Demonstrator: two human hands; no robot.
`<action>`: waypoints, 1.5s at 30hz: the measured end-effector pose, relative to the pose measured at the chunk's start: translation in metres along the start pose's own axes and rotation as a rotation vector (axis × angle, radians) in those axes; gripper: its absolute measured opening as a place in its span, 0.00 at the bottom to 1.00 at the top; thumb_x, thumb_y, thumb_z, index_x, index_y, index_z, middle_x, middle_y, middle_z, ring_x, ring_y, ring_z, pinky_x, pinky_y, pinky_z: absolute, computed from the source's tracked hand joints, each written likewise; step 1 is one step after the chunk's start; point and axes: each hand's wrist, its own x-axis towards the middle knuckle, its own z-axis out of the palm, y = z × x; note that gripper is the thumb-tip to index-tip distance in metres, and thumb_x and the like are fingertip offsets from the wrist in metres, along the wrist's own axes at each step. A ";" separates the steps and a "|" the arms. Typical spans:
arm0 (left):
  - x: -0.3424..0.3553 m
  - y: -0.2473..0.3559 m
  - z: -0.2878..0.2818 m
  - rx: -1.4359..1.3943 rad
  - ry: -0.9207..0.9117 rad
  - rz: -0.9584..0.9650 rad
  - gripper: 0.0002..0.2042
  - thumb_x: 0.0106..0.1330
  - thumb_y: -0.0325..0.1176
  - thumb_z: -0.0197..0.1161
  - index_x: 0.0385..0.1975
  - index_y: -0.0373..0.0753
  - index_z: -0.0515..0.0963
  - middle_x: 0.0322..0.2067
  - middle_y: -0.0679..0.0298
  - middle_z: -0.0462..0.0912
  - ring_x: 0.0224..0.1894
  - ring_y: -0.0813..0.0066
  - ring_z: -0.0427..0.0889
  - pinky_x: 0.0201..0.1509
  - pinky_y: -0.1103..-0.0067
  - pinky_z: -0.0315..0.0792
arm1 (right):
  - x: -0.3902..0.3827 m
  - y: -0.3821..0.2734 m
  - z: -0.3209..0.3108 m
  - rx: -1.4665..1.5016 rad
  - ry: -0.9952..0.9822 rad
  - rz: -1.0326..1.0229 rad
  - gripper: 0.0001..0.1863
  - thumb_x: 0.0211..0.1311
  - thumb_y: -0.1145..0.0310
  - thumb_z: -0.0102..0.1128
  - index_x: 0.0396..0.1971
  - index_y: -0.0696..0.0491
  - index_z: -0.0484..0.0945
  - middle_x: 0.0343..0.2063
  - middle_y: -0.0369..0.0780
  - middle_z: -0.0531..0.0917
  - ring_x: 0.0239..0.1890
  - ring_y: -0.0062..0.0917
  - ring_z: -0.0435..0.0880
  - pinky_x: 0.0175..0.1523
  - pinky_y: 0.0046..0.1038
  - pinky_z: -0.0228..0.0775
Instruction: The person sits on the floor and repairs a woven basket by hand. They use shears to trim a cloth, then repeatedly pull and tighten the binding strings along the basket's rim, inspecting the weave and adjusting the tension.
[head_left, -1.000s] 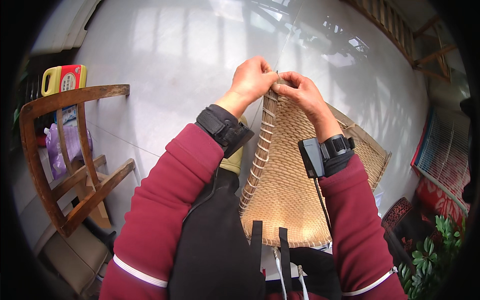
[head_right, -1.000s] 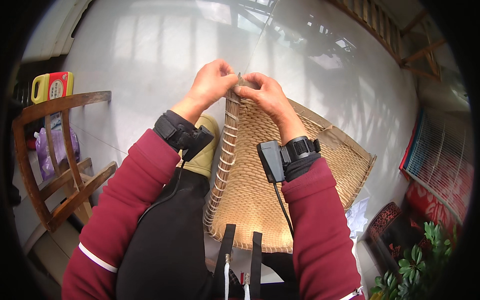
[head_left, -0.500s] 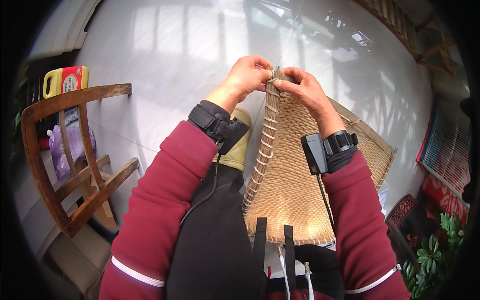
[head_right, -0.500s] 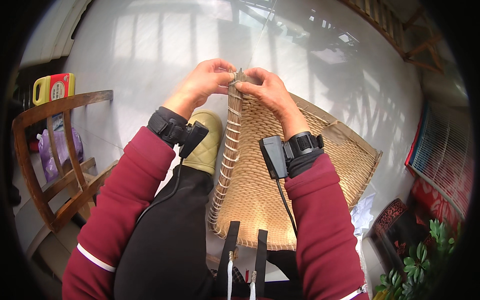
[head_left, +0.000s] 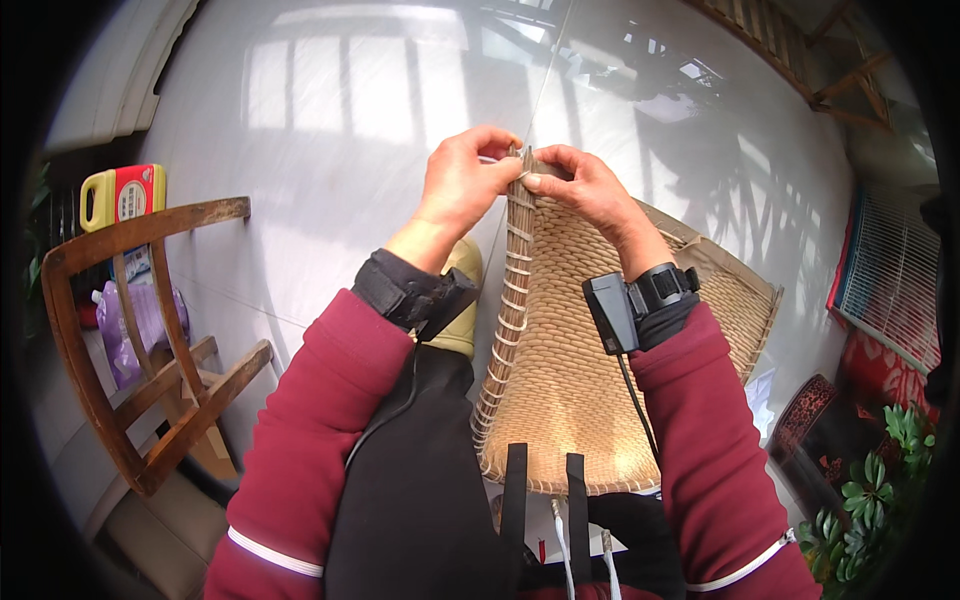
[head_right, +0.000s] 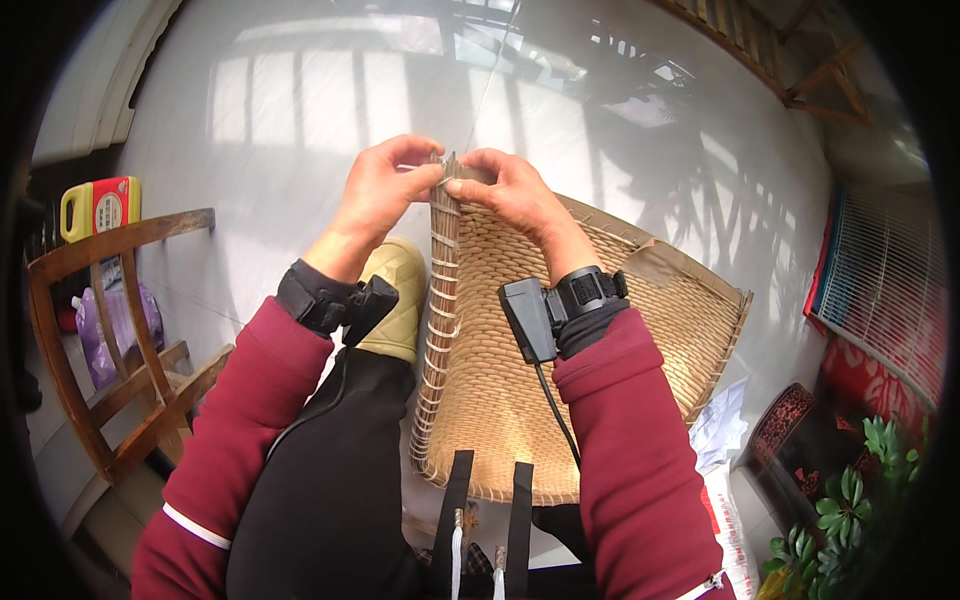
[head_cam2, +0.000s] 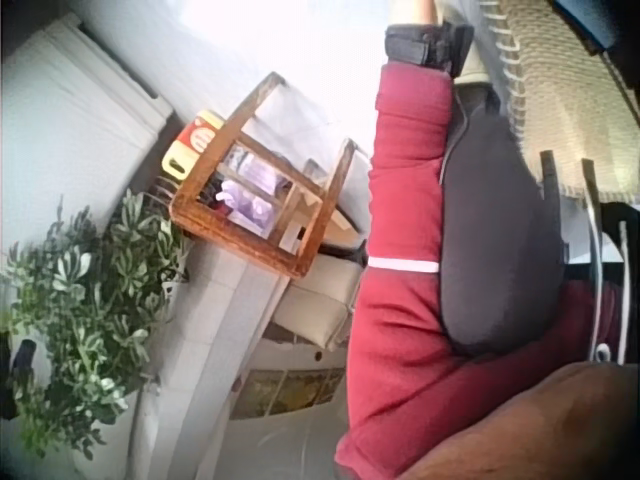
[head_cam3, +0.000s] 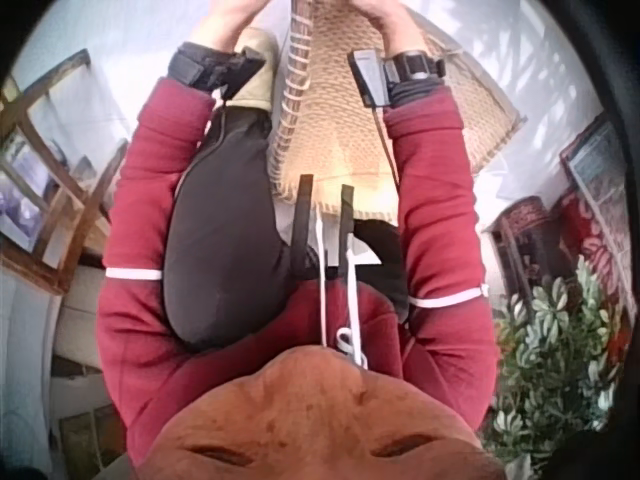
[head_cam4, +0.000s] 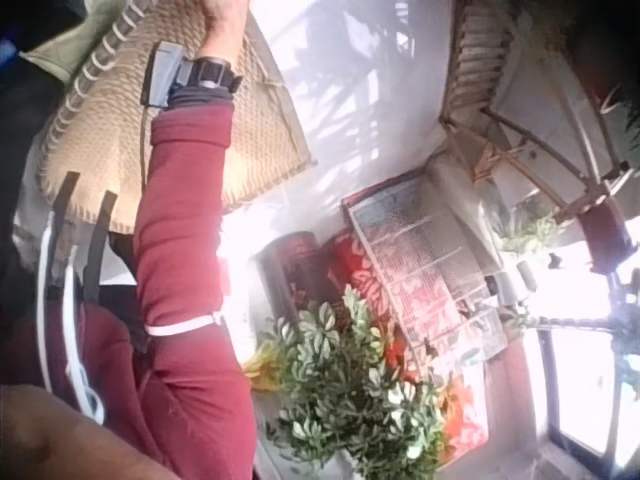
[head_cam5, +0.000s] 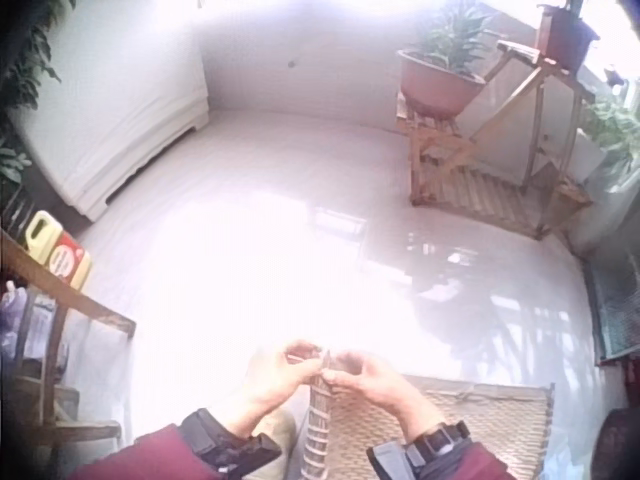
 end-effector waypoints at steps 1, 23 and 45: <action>0.000 0.002 0.000 -0.079 0.002 -0.080 0.11 0.56 0.26 0.63 0.38 0.30 0.80 0.32 0.57 0.83 0.34 0.73 0.83 0.41 0.78 0.80 | -0.001 0.000 -0.003 -0.003 -0.023 0.009 0.27 0.53 0.60 0.71 0.49 0.61 0.75 0.43 0.43 0.82 0.48 0.26 0.79 0.56 0.28 0.69; -0.001 0.033 -0.024 -0.078 -0.276 -0.256 0.16 0.62 0.32 0.64 0.48 0.34 0.77 0.44 0.60 0.81 0.46 0.73 0.80 0.48 0.77 0.76 | -0.010 -0.022 -0.006 0.151 -0.091 0.007 0.17 0.57 0.60 0.68 0.44 0.50 0.77 0.39 0.32 0.79 0.44 0.16 0.75 0.50 0.21 0.66; -0.020 0.014 -0.018 -0.165 -0.072 -0.181 0.11 0.61 0.26 0.61 0.43 0.30 0.77 0.29 0.61 0.82 0.29 0.78 0.80 0.30 0.82 0.75 | -0.006 -0.017 0.015 0.157 -0.050 0.057 0.13 0.61 0.59 0.64 0.40 0.50 0.77 0.33 0.29 0.78 0.38 0.14 0.75 0.45 0.19 0.66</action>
